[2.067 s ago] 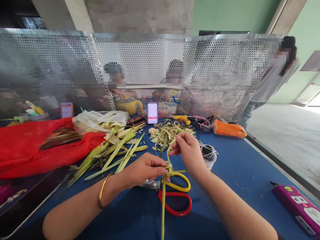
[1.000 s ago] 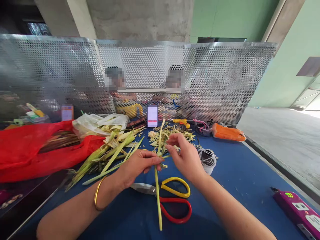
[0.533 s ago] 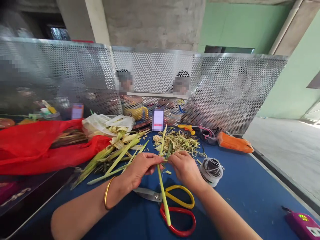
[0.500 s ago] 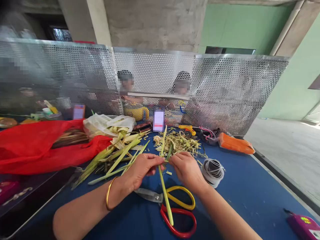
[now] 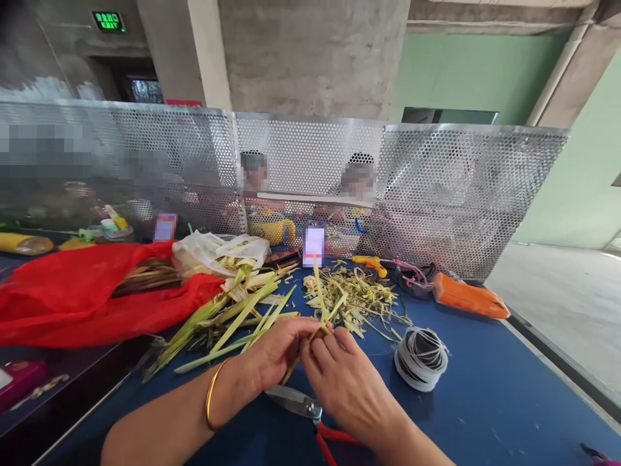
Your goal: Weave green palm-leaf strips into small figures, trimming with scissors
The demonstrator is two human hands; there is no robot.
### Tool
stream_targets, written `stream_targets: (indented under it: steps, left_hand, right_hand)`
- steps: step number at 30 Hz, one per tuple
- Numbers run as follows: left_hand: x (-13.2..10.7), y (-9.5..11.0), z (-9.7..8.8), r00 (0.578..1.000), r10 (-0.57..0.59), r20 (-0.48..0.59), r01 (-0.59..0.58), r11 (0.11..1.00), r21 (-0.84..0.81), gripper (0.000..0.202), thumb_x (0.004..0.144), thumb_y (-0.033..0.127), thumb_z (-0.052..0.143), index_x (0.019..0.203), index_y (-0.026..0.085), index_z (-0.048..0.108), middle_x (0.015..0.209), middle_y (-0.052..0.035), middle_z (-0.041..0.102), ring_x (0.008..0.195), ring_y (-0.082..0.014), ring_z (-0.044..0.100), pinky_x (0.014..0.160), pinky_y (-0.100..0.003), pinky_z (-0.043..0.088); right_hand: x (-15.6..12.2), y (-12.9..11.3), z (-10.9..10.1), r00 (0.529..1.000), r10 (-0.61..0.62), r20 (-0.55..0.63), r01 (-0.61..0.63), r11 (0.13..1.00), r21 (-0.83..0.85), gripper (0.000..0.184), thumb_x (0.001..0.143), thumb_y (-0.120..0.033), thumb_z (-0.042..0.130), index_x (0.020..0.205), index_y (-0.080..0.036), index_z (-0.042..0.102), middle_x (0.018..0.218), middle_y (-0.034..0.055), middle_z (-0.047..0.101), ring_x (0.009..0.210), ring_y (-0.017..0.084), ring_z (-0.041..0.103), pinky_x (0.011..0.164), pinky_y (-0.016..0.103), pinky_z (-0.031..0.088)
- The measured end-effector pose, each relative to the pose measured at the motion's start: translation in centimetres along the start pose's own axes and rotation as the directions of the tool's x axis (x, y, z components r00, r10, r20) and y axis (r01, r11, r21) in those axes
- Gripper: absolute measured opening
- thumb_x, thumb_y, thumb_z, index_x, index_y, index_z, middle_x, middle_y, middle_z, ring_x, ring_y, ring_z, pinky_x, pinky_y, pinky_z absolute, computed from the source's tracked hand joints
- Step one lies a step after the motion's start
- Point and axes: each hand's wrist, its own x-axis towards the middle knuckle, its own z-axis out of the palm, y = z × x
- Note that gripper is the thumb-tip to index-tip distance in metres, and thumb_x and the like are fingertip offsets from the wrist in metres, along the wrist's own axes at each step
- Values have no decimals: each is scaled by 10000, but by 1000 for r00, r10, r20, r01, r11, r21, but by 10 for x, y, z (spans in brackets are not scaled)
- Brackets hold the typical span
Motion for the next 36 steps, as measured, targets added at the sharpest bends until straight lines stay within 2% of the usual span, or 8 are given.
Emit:
stream_targets:
  steps: [7, 12, 16, 24, 28, 31, 33, 36]
  left_hand:
    - [-4, -1, 3, 999, -31, 20, 30, 997, 65, 186, 517, 186, 767, 660, 118, 669, 656, -17, 626, 614, -98, 535, 578, -200, 368]
    - [-6, 0, 5, 1000, 1, -14, 0, 1000, 32, 205, 534, 193, 802, 678, 100, 688, 684, -47, 663, 623, -103, 580, 607, -203, 411]
    - [-8, 2, 7, 997, -3, -71, 5, 1000, 30, 169, 578, 176, 787, 700, 105, 695, 728, -70, 698, 639, -122, 624, 649, -224, 461]
    - [-8, -1, 6, 998, 20, -56, -15, 997, 73, 236, 539, 239, 817, 704, 104, 717, 730, -67, 708, 641, -131, 621, 651, -235, 467]
    - [-6, -6, 3, 997, 11, -72, -6, 997, 73, 191, 570, 218, 778, 714, 104, 721, 752, -76, 717, 655, -142, 634, 650, -241, 474]
    - [-4, -5, 1, 997, 30, -70, -25, 996, 81, 187, 595, 204, 764, 748, 104, 724, 747, -78, 718, 642, -133, 629, 655, -238, 477]
    - [-4, -1, 0, 995, 74, -67, -68, 994, 89, 178, 619, 189, 749, 775, 108, 721, 750, -75, 717, 633, -124, 623, 651, -233, 477]
    - [-6, 9, 0, 990, 130, -63, -124, 988, 88, 140, 656, 153, 703, 793, 123, 711, 790, -70, 722, 649, -127, 634, 674, -247, 493]
  right_hand:
    - [-1, 0, 7, 1000, 1, 23, 0, 999, -45, 232, 927, -97, 373, 950, -141, 599, 812, 70, 610, 753, 221, 558, 822, 402, 394]
    - [-7, -1, 10, 997, -9, -73, 13, 999, 53, 300, 943, -78, 328, 803, -165, 579, 765, 48, 593, 768, 202, 554, 883, 389, 370]
    - [-8, -7, 7, 993, -50, -110, 63, 990, 124, 375, 957, -96, 274, 733, -173, 564, 712, 37, 570, 695, 186, 528, 875, 392, 371]
    - [-7, -12, 1, 981, -109, -159, 133, 980, 150, 384, 954, -87, 291, 734, -159, 598, 663, 36, 567, 650, 181, 515, 855, 410, 388]
    - [-7, -13, 3, 977, -152, -150, 177, 969, 174, 352, 947, -105, 325, 735, -159, 600, 645, 36, 560, 616, 177, 500, 779, 408, 414]
    - [-7, -9, -1, 972, -162, -169, 191, 965, 177, 327, 944, -102, 338, 810, -147, 633, 666, 42, 598, 647, 181, 533, 816, 407, 424]
    - [-7, -1, -5, 970, -121, -210, 155, 976, 155, 335, 955, -96, 311, 960, -116, 645, 796, 82, 666, 792, 203, 589, 882, 400, 408]
    - [-7, 15, -9, 964, 135, -229, -124, 990, 62, 314, 984, -164, 328, 1131, -95, 597, 1043, 145, 675, 1015, 247, 572, 925, 399, 368]
